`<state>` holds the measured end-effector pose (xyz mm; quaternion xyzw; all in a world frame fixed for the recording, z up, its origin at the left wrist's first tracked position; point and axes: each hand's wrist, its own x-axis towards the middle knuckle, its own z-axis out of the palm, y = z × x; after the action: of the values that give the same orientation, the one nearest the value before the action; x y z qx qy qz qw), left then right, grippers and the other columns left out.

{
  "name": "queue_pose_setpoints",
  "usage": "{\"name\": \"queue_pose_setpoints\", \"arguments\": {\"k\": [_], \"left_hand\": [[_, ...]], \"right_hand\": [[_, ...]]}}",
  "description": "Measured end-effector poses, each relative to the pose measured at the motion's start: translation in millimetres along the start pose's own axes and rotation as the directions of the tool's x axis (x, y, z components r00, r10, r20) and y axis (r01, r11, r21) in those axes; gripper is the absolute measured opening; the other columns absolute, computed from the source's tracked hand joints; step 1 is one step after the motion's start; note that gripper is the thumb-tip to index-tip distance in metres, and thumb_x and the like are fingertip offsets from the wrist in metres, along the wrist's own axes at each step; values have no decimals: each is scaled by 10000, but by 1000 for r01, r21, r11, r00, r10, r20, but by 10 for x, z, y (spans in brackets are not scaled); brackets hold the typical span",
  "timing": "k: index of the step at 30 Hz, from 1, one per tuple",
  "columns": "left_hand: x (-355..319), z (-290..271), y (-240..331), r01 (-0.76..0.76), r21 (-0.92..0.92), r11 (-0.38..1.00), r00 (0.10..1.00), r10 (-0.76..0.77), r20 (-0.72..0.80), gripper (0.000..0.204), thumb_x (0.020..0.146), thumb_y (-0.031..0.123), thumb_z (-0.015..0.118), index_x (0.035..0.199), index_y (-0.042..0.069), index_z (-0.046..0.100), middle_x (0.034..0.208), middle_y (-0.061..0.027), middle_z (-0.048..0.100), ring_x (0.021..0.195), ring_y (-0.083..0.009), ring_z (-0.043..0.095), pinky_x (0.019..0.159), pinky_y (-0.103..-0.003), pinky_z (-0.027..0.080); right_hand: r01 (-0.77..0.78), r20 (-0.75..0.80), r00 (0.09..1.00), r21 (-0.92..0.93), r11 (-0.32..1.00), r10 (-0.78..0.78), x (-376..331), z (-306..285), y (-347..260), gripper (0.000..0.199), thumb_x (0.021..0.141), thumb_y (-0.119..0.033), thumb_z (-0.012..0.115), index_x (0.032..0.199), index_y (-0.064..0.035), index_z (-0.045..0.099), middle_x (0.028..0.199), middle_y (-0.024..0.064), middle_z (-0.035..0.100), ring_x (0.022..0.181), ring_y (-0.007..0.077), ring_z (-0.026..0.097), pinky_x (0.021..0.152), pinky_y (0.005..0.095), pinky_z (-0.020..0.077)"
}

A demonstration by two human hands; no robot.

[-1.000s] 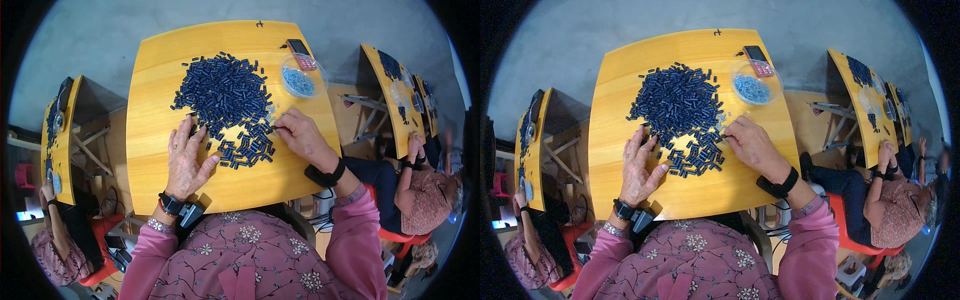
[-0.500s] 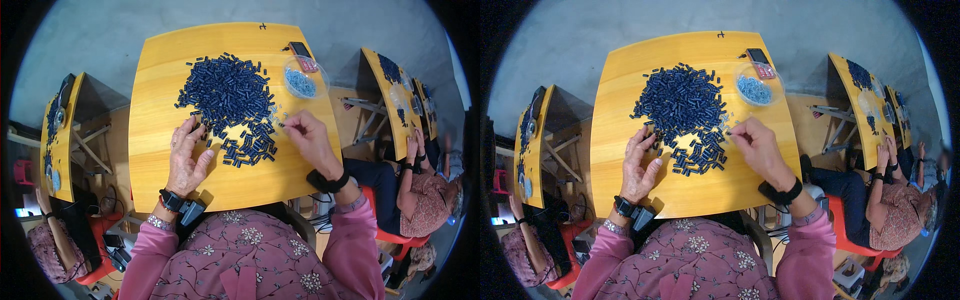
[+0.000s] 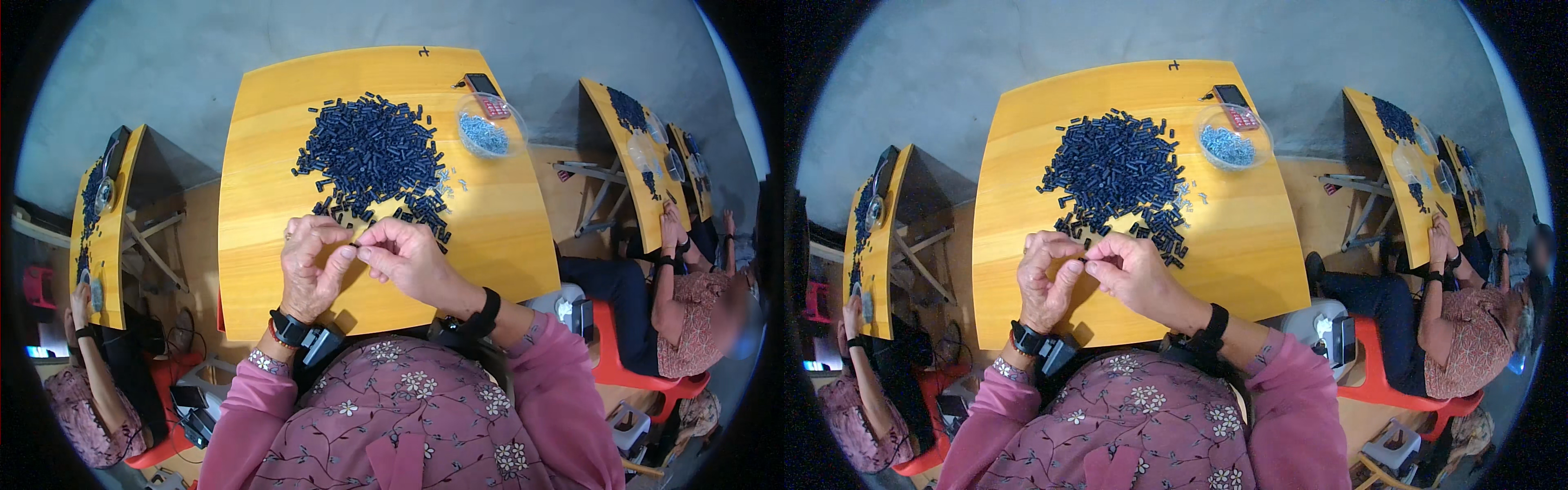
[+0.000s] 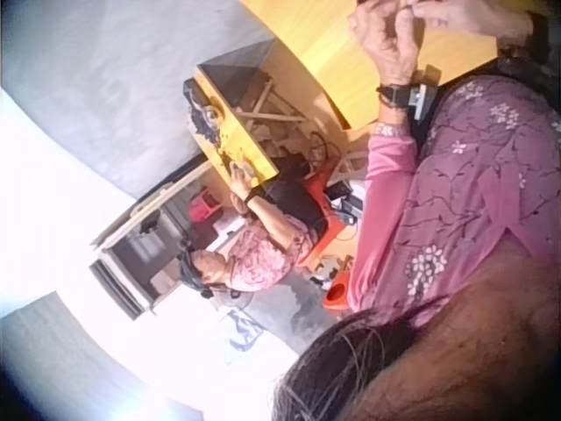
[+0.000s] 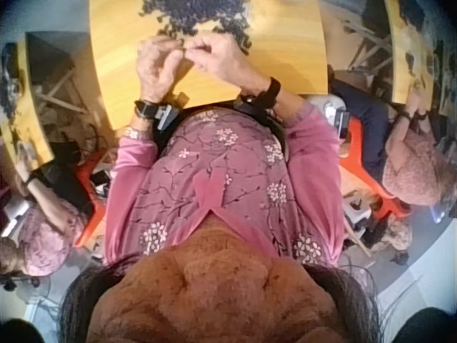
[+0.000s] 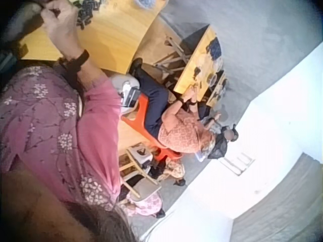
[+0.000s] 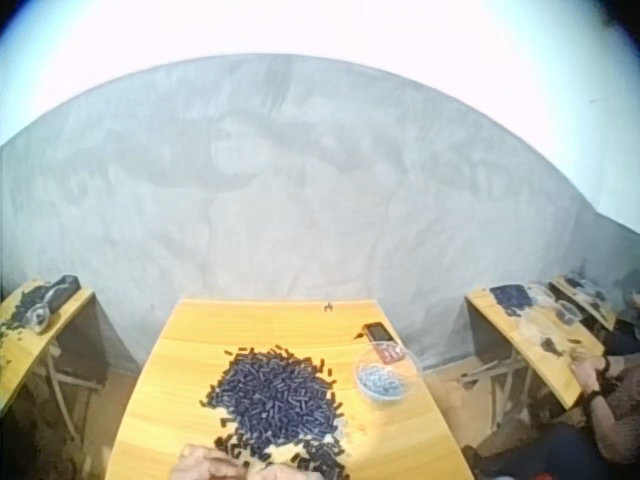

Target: Assembling small plastic components at a workstation.

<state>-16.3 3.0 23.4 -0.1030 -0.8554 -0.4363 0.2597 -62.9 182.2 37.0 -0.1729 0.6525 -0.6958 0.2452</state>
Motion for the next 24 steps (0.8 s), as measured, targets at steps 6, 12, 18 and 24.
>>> {"name": "queue_pose_setpoints", "arguments": {"k": [6, 12, 18, 24], "left_hand": [[-135, 28, 23, 225, -359, 906, 974, -220, 56, 99, 849, 97, 710, 874, 15, 662, 902, -103, 638, 846, -210, 590, 791, -334, 467], [-262, 88, 6, 322, -542, 776, 936, -347, 59, 100, 945, 89, 617, 962, -9, 617, 933, -81, 640, 810, -146, 595, 785, -295, 494], [-272, 133, -126, 404, -653, 641, 896, -423, 140, 127, 972, 108, 593, 1025, -6, 596, 898, -39, 626, 787, -103, 584, 739, -247, 491], [-307, 108, -170, 425, -542, 725, 900, -403, 165, 124, 966, 110, 605, 1032, 5, 612, 811, 11, 572, 730, -68, 521, 680, -214, 447]], "right_hand": [[-30, 6, 1000, -20, 999, 30, -57, 67, 8, 85, 894, -55, 625, 930, 19, 648, 738, 35, 623, 630, 113, 600, 582, 256, 500], [337, -57, 854, -695, 634, -516, 27, -622, -45, 38, 838, -20, 641, 871, -2, 638, 790, 124, 583, 722, 270, 586, 669, 351, 486], [195, -96, 876, -826, 529, -473, 56, -1159, 14, 49, 816, 16, 644, 855, 5, 618, 823, 159, 598, 777, 337, 611, 681, 392, 493], [152, -63, 921, -850, 505, -383, 97, -1134, 11, 50, 809, 19, 638, 848, 14, 607, 833, 176, 601, 791, 369, 606, 692, 416, 493]]}}
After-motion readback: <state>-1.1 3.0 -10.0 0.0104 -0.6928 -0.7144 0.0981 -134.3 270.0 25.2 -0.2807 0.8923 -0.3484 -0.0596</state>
